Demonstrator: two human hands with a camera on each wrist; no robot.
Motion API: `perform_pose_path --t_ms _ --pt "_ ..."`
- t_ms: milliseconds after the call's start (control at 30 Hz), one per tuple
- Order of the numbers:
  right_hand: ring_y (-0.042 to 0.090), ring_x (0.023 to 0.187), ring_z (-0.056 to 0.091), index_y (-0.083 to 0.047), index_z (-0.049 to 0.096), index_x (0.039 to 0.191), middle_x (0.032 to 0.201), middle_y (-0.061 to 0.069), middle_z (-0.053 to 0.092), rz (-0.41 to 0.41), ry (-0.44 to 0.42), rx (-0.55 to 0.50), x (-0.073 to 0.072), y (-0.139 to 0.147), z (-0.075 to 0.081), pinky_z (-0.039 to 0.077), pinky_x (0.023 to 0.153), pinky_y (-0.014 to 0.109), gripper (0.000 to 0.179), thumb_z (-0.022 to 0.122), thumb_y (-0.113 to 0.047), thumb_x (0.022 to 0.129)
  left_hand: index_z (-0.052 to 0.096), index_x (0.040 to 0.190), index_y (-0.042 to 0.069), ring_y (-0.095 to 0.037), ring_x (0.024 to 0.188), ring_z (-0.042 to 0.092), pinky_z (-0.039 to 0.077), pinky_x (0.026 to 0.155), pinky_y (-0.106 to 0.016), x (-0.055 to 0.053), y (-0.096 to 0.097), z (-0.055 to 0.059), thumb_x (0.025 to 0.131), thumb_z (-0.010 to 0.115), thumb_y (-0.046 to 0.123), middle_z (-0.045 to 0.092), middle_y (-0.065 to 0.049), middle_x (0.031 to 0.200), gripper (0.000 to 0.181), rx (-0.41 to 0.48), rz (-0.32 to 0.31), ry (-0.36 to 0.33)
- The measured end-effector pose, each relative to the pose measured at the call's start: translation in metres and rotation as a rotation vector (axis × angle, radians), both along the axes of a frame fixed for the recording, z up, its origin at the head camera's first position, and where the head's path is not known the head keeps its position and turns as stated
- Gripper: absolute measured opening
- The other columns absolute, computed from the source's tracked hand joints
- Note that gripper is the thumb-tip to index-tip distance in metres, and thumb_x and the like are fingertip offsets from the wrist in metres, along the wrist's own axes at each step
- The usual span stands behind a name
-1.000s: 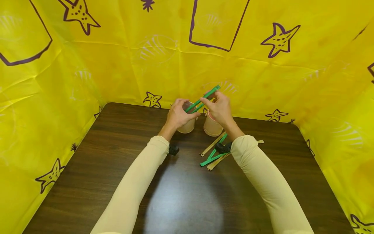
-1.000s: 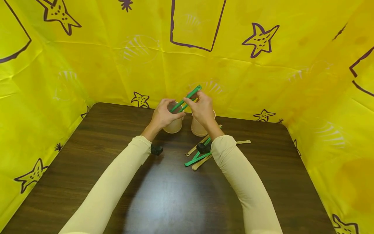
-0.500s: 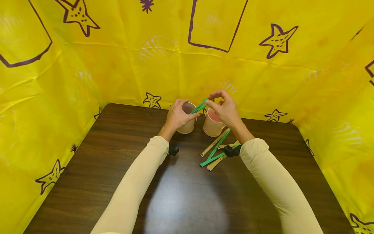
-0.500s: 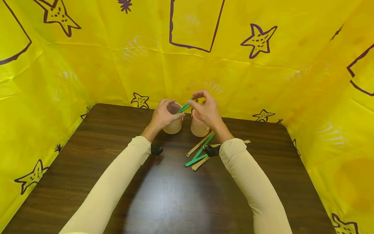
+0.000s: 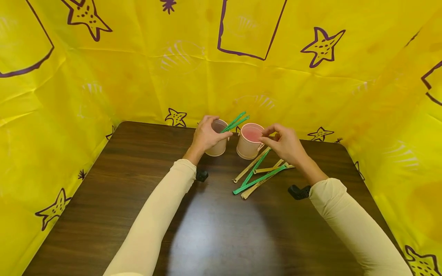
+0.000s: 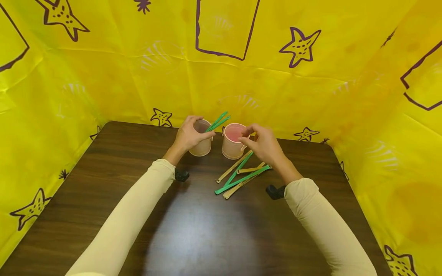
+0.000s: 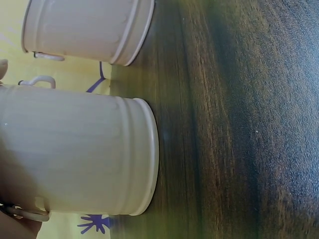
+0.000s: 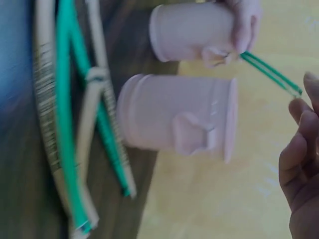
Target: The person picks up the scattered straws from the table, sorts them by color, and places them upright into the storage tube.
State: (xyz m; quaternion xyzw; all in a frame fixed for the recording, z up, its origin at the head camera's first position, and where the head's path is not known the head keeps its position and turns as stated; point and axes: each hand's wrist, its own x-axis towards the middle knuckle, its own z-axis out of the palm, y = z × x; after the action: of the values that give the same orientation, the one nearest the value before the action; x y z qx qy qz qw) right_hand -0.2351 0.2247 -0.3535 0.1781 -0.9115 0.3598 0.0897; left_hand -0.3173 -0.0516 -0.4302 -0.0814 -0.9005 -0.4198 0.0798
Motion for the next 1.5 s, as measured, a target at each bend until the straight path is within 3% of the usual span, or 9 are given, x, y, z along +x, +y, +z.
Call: perform_pose_path --t_ms 133,467,600,733,833,1000,1500 --pt "0.013 0.058 0.052 -0.017 0.072 0.099 0.084 0.000 0.072 0.052 -0.011 0.081 0.009 0.013 -0.016 0.043 0.052 0.023 0.014 0.079 -0.026 0.091 0.057 0.143 0.013 -0.030 0.135 0.052 0.045 0.108 -0.051 0.000 -0.002 0.000 0.074 0.084 0.060 0.052 -0.004 0.145 0.088 0.007 0.004 0.003" --pt "0.011 0.061 0.051 -0.013 0.073 0.100 0.096 0.000 0.075 0.183 -0.196 0.141 0.027 0.019 -0.061 0.045 0.058 0.023 0.016 0.080 -0.021 0.089 0.058 0.142 0.014 -0.028 0.134 0.053 0.046 0.108 -0.049 0.000 0.001 -0.003 0.074 0.084 0.060 0.053 -0.004 0.144 0.086 0.008 0.000 -0.002" --pt "0.013 0.073 0.058 -0.010 0.073 0.103 0.100 0.002 0.075 0.240 -0.233 0.199 0.029 0.015 -0.076 0.048 0.065 0.024 0.019 0.079 -0.020 0.089 0.058 0.142 0.014 -0.029 0.134 0.053 0.046 0.107 -0.050 0.001 0.002 -0.003 0.073 0.084 0.059 0.053 -0.004 0.144 0.086 0.011 0.006 0.002" --pt "0.020 0.097 0.068 -0.008 0.073 0.109 0.108 0.005 0.074 0.309 -0.217 0.256 0.031 0.013 -0.090 0.056 0.084 0.037 0.022 0.078 -0.019 0.091 0.058 0.142 0.013 -0.029 0.134 0.053 0.046 0.107 -0.050 0.001 0.002 -0.003 0.074 0.084 0.059 0.053 -0.004 0.144 0.086 0.007 0.006 -0.003" --pt "0.026 0.110 0.068 -0.008 0.073 0.114 0.114 0.006 0.072 0.332 -0.204 0.302 0.032 0.011 -0.098 0.056 0.094 0.045 0.025 0.076 -0.019 0.092 0.057 0.142 0.013 -0.029 0.134 0.052 0.046 0.108 -0.050 0.001 0.002 -0.003 0.074 0.084 0.059 0.053 -0.005 0.144 0.087 0.006 0.002 -0.004" --pt "0.025 0.110 0.067 -0.011 0.074 0.111 0.114 0.004 0.070 0.343 -0.194 0.353 0.035 0.006 -0.105 0.055 0.094 0.044 0.020 0.075 -0.018 0.093 0.057 0.142 0.013 -0.029 0.135 0.052 0.046 0.108 -0.050 0.002 0.002 -0.002 0.074 0.084 0.060 0.053 -0.005 0.145 0.087 0.008 0.001 0.000" --pt "0.012 0.094 0.066 -0.014 0.072 0.099 0.099 -0.004 0.069 0.399 -0.114 0.314 0.037 0.002 -0.105 0.056 0.082 0.030 0.004 0.072 -0.014 0.095 0.058 0.141 0.014 -0.029 0.134 0.052 0.045 0.108 -0.050 0.001 0.000 -0.001 0.074 0.084 0.060 0.053 -0.004 0.144 0.086 0.011 0.006 0.012"
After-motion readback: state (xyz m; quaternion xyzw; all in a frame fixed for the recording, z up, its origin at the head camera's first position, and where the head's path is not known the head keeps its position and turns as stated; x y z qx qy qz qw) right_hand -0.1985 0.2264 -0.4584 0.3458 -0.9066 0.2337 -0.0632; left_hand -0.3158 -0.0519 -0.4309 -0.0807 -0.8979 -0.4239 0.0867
